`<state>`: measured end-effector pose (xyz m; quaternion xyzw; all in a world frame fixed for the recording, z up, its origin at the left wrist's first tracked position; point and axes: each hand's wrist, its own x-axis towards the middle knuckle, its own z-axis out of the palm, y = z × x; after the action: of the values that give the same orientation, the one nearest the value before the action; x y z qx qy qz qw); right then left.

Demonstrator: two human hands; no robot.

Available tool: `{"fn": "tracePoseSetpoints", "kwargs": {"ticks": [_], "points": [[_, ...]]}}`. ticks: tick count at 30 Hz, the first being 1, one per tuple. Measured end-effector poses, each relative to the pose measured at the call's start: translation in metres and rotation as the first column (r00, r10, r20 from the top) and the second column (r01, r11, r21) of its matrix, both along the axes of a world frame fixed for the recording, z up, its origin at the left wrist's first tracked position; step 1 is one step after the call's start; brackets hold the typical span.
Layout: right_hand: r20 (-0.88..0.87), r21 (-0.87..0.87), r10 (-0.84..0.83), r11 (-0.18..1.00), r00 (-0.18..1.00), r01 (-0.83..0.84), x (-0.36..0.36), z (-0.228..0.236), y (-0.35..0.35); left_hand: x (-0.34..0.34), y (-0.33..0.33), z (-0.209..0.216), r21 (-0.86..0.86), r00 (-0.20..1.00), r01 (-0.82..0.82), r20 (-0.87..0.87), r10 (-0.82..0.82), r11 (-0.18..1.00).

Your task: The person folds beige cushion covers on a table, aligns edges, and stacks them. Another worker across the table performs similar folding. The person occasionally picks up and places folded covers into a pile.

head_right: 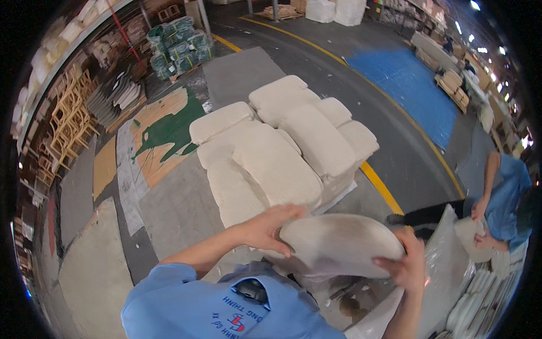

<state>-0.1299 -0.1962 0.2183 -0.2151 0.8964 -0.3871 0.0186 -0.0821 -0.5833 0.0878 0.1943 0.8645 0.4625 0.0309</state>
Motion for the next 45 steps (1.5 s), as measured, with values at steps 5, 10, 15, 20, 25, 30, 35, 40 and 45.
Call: {"fn": "tracePoseSetpoints", "kwargs": {"ticks": [5, 10, 15, 20, 25, 30, 35, 40, 45], "points": [[0.175, -0.284, 0.454, 0.873, 0.873, -0.397, -0.139, 0.002, -0.157, 0.024, -0.053, -0.028, 0.494, 0.916, -0.363, 0.346, 0.204, 0.790], [0.180, -0.169, 0.112, 0.982, 0.977, -0.081, -0.286, -0.179, -0.193, 0.063, -0.091, -0.092, 0.633, 0.646, -0.753, 0.659, 0.384, 0.179], [0.675, 0.185, 0.070, 0.948, 0.735, -0.260, -0.292, -0.280, -0.269, 0.118, -0.122, -0.099, 0.491, 0.221, -0.820, 0.746, 0.628, -0.295], [0.530, 0.375, 0.115, 0.857, 0.840, -0.353, -0.266, -0.277, -0.313, 0.124, -0.117, -0.108, 0.370, -0.017, -0.786, 0.788, 0.616, -0.495], [0.772, 0.026, 0.082, 0.987, 0.630, -0.161, -0.285, -0.283, -0.297, 0.077, -0.122, -0.144, 0.364, 0.092, -0.815, 0.850, 0.519, -0.451], [0.808, -0.068, 0.114, 0.993, 0.579, -0.100, -0.279, -0.272, -0.300, 0.051, -0.137, -0.149, 0.250, 0.055, -0.873, 0.903, 0.426, -0.419], [0.781, -0.295, 0.257, 0.955, 0.570, -0.027, -0.288, -0.227, -0.295, 0.042, -0.157, -0.146, 0.322, 0.164, -0.888, 0.889, 0.428, -0.328], [0.811, -0.424, 0.358, 0.905, 0.462, 0.044, -0.299, -0.196, -0.276, 0.028, -0.162, -0.134, 0.403, 0.268, -0.877, 0.861, 0.431, -0.260], [0.808, -0.147, 0.121, 0.989, 0.577, -0.002, -0.283, -0.278, -0.286, 0.007, -0.158, -0.146, 0.054, 0.027, -0.998, 0.746, 0.665, -0.020]]}}
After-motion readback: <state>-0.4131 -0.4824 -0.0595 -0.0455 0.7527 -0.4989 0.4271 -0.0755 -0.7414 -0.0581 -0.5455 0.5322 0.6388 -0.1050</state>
